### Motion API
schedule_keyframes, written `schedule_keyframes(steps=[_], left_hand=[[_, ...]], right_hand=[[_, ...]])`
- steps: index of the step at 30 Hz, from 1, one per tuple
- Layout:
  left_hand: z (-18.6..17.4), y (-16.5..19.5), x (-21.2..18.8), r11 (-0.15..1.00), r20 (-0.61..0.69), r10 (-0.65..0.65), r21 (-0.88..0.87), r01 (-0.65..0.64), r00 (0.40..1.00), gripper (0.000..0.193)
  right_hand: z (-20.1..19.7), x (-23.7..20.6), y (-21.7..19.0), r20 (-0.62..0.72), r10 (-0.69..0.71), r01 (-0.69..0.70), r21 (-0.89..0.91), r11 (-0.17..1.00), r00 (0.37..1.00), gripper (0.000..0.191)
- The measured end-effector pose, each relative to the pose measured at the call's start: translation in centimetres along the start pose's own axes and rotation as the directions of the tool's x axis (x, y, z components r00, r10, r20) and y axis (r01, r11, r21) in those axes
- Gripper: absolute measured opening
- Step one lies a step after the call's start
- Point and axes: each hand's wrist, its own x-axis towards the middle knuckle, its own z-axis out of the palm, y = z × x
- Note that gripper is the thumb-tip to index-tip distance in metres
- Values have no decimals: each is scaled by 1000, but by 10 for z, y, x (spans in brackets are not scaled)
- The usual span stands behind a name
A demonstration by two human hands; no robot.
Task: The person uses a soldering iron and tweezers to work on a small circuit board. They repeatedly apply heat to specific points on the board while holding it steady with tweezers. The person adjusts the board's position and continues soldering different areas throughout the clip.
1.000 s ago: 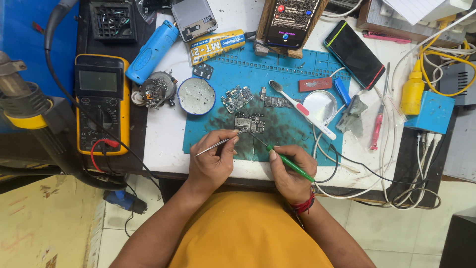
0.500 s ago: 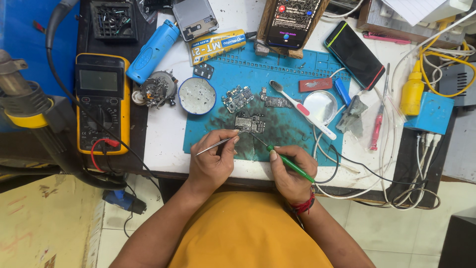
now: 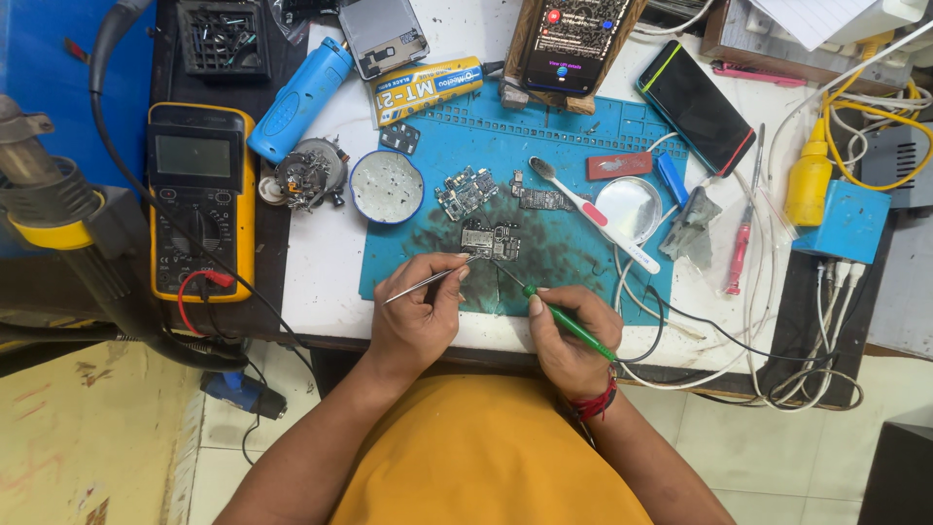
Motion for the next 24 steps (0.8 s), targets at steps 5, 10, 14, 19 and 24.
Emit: schedule_keyframes(steps=[5,10,14,19,24], left_hand=[[0,0,0,1000,7,-8,-3,8,1000,10],[-1,1,0,1000,6,-21,-3,21,1000,10],[-1,1,0,1000,6,-7,3,7,1000,10],[0,1,0,1000,7,7,7,-7,1000,10],[0,1,0,1000,4,-2,7,2,1000,10]], right_hand=[[1,0,0,2,-17,17,10,1000,1000,8],[2,0,0,0,-8,8,3,1000,1000,8],[1,-1,0,-3,3,-3,0,1000,1000,8],[1,-1,-1,0,-9,9,0,1000,1000,8],[1,0,-1,10,-12,12,3,1000,1000,9]])
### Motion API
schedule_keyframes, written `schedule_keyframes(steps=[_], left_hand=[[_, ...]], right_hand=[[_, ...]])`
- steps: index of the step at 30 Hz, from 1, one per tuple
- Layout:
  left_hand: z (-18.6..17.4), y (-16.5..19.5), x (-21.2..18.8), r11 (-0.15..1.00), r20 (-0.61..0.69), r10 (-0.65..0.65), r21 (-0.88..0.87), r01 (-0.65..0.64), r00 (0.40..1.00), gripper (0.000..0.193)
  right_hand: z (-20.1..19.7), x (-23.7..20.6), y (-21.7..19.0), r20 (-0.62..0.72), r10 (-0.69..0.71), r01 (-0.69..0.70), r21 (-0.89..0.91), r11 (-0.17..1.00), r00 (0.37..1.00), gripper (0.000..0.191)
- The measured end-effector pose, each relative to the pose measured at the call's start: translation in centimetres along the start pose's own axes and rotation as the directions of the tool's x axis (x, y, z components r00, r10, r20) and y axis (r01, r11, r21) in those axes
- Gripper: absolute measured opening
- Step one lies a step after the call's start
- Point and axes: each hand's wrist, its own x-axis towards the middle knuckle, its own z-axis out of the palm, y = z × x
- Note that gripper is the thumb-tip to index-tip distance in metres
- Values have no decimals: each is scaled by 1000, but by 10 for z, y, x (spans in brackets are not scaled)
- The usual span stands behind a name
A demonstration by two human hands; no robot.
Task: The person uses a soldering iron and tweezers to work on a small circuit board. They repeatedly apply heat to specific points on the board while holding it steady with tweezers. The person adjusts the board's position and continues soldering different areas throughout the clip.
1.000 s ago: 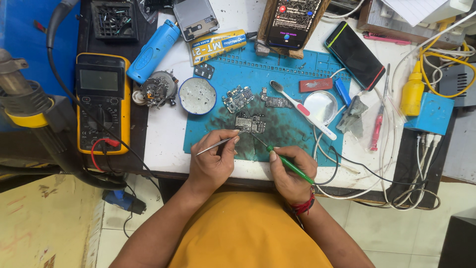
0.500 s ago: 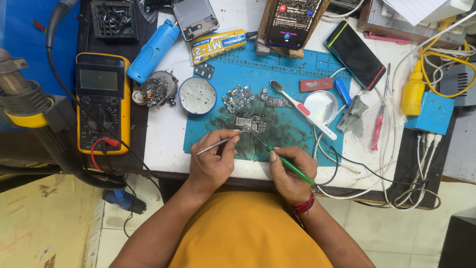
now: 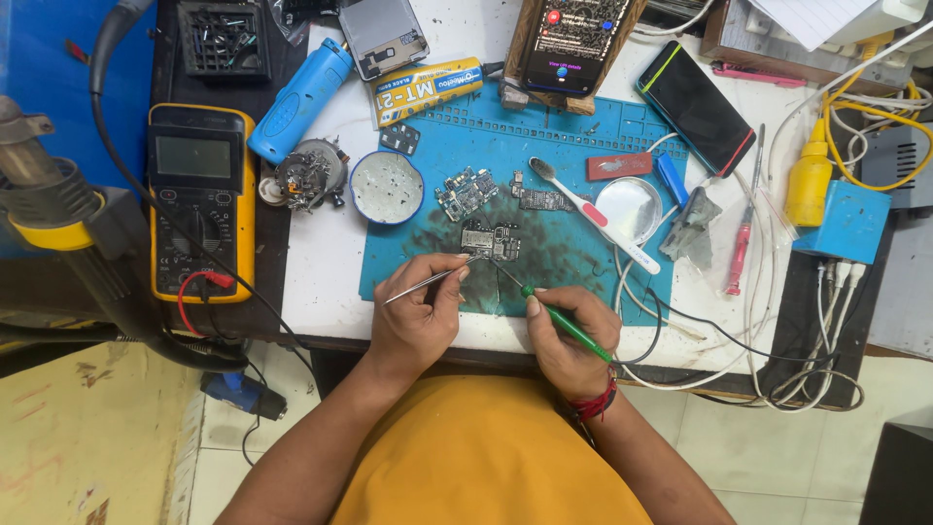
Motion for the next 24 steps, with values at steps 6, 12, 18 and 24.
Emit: schedule_keyframes(steps=[6,12,18,24], left_hand=[[0,1,0,1000,-2,7,-7,-7,1000,10],[0,0,0,999,12,-35,5,35,999,10],[0,0,0,1000,2,-6,-9,6,1000,10],[0,0,0,1000,-3,10,-4,-10,1000,10]], right_hand=[[0,0,0,0,-7,7,-9,1000,1000,8],[0,1,0,2,-3,3,-5,1000,1000,9],[1,0,-1,-5,-9,8,-21,1000,1000,9],[-1,0,0,-1,-17,17,-19,1000,1000,9]])
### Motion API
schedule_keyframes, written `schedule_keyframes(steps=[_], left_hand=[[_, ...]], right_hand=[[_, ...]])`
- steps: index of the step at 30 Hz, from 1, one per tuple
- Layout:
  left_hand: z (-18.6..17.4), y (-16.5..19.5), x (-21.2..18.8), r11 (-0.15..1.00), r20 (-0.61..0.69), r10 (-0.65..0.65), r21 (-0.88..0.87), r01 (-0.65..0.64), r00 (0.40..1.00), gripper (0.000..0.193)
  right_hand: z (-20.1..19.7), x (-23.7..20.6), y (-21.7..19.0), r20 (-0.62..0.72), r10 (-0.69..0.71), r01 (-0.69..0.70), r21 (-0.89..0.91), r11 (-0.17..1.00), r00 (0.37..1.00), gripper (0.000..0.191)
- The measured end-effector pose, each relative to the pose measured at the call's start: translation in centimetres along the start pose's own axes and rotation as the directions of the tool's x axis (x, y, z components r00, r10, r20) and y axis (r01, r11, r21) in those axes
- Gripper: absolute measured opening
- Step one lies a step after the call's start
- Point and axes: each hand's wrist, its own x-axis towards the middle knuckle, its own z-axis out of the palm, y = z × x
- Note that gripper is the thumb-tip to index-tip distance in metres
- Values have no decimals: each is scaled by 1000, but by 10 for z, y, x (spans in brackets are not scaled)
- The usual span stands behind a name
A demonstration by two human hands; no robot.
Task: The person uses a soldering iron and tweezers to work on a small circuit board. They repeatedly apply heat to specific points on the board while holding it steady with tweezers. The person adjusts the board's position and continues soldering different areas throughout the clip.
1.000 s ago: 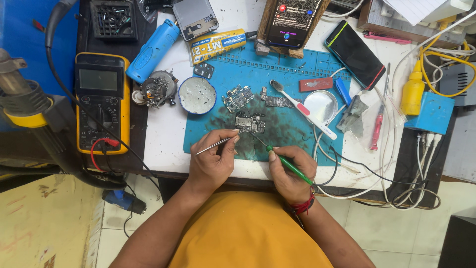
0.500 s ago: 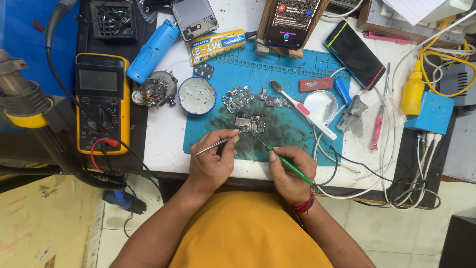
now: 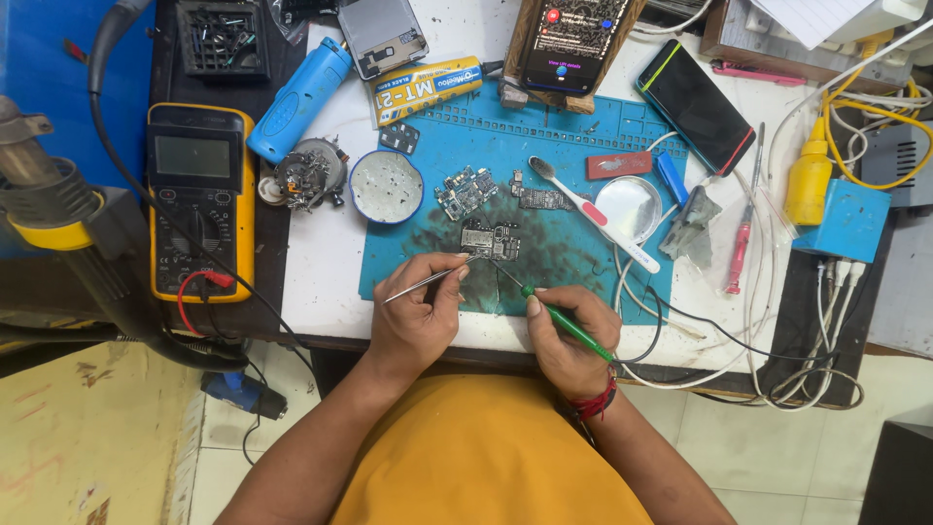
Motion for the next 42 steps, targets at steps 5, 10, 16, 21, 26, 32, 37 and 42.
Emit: schedule_keyframes(steps=[5,10,16,21,26,32,37,42], left_hand=[[0,0,0,1000,5,-15,5,15,1000,10],[-1,0,0,999,15,-35,-6,35,999,10],[0,0,0,1000,8,-20,-3,20,1000,9],[0,0,0,999,12,-31,-8,31,999,10],[-1,-1,0,1000,12,-24,3,24,1000,9],[-1,1,1,999,7,-33,13,33,999,10],[-1,1,0,1000,6,-27,17,26,1000,10],[0,1,0,999,4,-27,32,27,1000,9]], right_hand=[[1,0,0,-1,16,-16,-6,1000,1000,8],[1,0,0,-7,6,-6,9,1000,1000,8],[1,-1,1,-8,18,-18,6,1000,1000,8],[0,-3,2,-22,49,-49,3,999,999,8],[2,-1,-1,-2,43,-43,110,993,999,17],[6,19,-22,184,-191,243,-320,916,964,38],[12,39,-30,265,-247,338,-391,856,932,48],[7,45,-17,267,-232,303,-266,915,935,49]])
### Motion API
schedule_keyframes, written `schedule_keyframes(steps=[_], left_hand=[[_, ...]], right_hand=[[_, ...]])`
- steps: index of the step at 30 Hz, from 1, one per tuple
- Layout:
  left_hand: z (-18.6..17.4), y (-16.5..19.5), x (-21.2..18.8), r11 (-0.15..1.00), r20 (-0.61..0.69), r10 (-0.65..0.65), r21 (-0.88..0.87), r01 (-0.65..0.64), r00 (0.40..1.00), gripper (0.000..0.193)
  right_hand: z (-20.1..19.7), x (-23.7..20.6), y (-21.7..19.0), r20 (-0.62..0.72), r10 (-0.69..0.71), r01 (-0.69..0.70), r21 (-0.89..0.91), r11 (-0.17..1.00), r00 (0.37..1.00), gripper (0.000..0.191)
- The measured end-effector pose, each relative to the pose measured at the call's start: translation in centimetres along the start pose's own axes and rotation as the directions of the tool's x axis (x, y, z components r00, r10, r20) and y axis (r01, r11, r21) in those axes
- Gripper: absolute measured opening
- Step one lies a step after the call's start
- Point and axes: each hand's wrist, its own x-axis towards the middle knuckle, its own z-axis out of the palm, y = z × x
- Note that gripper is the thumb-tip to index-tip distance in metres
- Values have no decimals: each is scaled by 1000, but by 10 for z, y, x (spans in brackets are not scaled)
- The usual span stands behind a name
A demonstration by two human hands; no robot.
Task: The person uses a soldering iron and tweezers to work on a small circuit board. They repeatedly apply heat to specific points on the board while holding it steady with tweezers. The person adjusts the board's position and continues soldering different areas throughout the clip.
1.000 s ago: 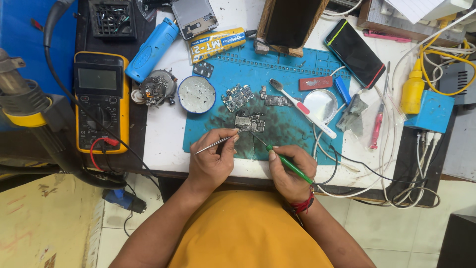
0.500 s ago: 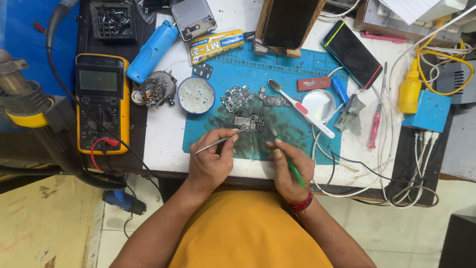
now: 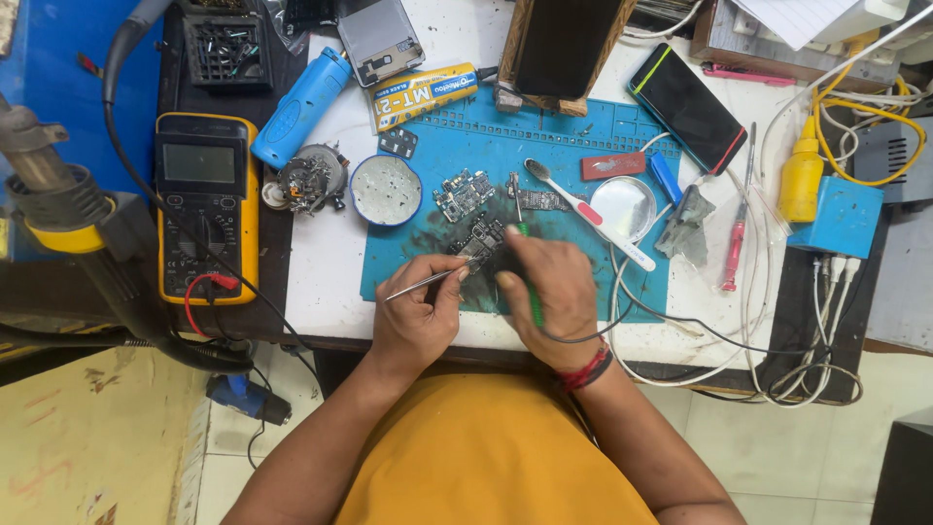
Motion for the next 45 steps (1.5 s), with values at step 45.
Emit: schedule_keyframes(steps=[45], left_hand=[[-1,-1,-2,1000,57,5,-20,-4,998,11]], right_hand=[[9,-52,13,-144,370,-288,401,870,918,12]])
